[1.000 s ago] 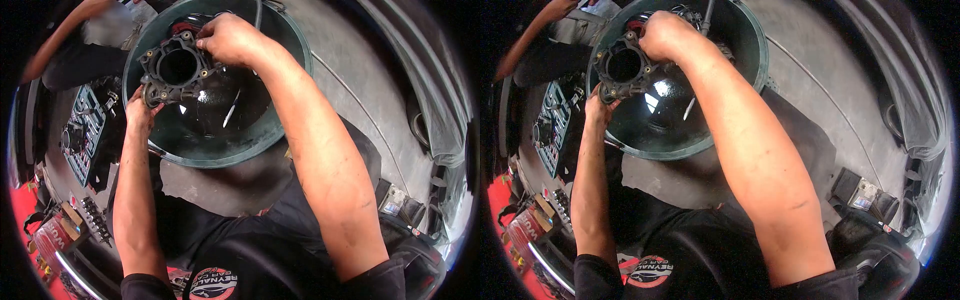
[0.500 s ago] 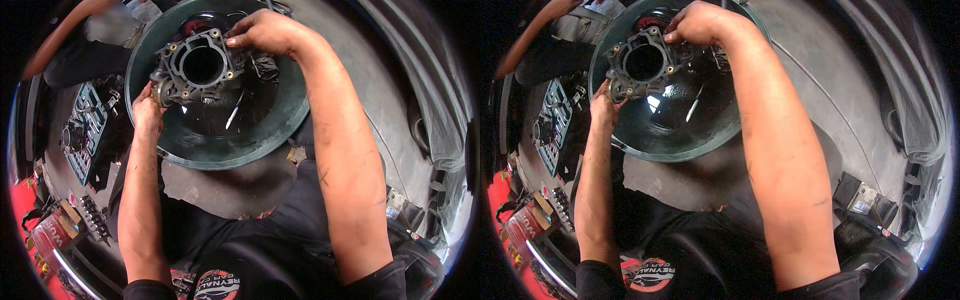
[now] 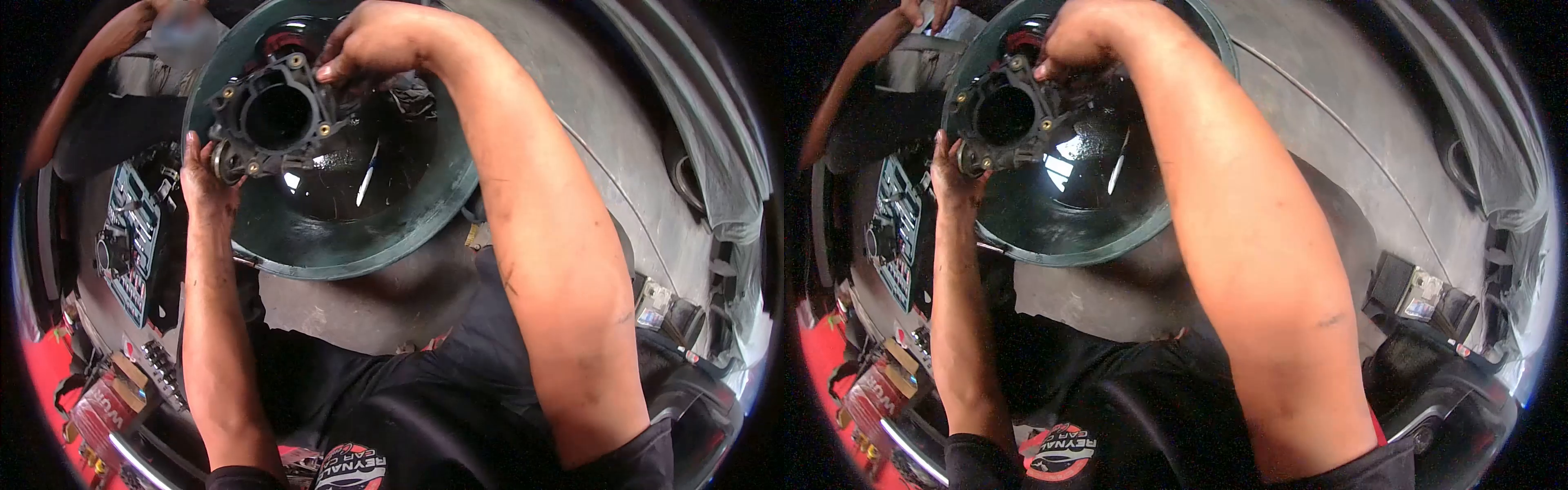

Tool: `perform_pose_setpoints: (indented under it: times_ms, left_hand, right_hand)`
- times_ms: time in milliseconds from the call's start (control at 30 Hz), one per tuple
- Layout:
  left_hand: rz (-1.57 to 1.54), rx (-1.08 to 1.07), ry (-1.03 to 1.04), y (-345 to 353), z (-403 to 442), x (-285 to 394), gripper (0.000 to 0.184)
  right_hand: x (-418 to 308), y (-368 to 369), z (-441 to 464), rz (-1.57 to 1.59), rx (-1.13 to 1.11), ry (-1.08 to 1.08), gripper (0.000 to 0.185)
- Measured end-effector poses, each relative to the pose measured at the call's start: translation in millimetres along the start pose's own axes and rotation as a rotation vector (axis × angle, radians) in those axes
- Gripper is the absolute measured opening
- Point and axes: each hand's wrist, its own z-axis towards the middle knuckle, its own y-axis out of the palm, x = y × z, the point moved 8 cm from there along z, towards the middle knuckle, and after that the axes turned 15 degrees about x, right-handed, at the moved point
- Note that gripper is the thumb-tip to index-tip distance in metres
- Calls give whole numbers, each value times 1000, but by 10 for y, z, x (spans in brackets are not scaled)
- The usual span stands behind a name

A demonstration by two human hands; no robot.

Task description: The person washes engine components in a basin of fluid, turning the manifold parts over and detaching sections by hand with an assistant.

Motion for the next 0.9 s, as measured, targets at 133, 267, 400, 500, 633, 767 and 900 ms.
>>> perform_pose_setpoints:
  times_ms: [133,267,400,500,633,767,900]
  left_hand:
    - [110,-10,39,170,-187,113,69]
    - [233,-12,92,153,-129,109,57]
    - [294,-49,362,318,-304,313,80]
    - [507,-125,563,367,-140,359,84]
    - [605,-309,511,447,69,311,81]
    - [530,-256,275,399,227,221,79]
    - [486,-330,293,384,355,211,84]
  right_hand:
    - [-8,-47,-43,-26,-18,51,30]
    - [194,235,219,-70,43,87,34]
    - [193,131,126,-150,-14,8,25]
    - [278,96,113,-19,14,36,19]
    - [301,171,119,13,-2,99,20]
    - [222,166,111,43,15,71,25]
    - [219,210,163,43,11,31,29]
